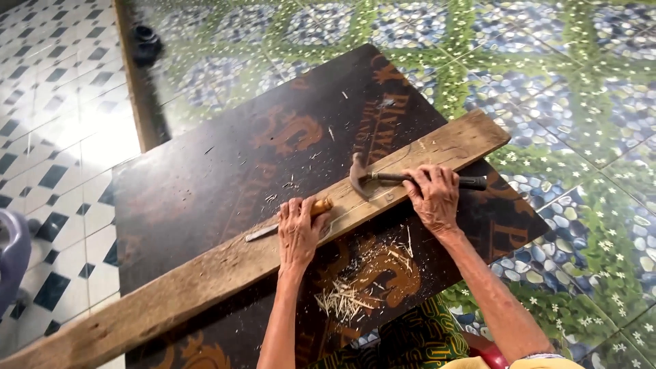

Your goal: Using a hammer and chisel to carve and shape a wooden plank on a work surface.

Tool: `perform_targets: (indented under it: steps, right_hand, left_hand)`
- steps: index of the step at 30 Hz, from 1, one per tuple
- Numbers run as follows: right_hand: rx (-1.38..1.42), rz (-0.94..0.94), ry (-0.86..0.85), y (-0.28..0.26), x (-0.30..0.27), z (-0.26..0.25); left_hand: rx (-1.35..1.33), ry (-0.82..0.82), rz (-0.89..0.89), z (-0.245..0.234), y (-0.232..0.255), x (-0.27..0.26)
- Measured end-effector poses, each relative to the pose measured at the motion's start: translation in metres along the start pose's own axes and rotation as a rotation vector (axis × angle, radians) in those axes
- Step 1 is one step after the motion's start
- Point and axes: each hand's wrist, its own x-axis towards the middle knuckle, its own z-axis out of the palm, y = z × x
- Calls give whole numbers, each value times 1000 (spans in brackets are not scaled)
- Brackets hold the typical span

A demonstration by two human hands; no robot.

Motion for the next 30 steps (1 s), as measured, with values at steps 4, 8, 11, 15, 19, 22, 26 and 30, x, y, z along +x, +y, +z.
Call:
perform_targets:
  steps: [4, 8, 11, 15, 19, 22, 26, 30]
  right_hand:
    - [40, -10, 12, -10, 9, -14]
    - [39, -2, 12, -10, 11, -14]
    - [70, 3, 22, -14, 13, -19]
    - [69, 3, 25, -17, 15, -20]
    - [78, -7, -15, -21, 18, -27]
    - [77, -14, -12, -22, 19, -29]
    - [70, -53, -38, -23, 22, -38]
    - [14, -83, -2, -23, 16, -31]
  left_hand:
    - [-19, -12, -9, -4, 0, 1]
    - [-27, -10, -21, 3, -3, 0]
    - [-1, -8, -16, 6, -5, -2]
    - [0, -10, -38, 6, -6, -3]
    - [22, -3, -14, 15, -9, -6]
    - [10, -10, -6, 14, -8, -4]
    - [-5, 6, -12, 3, 1, 1]
    - [-57, 36, -7, -6, 2, 0]
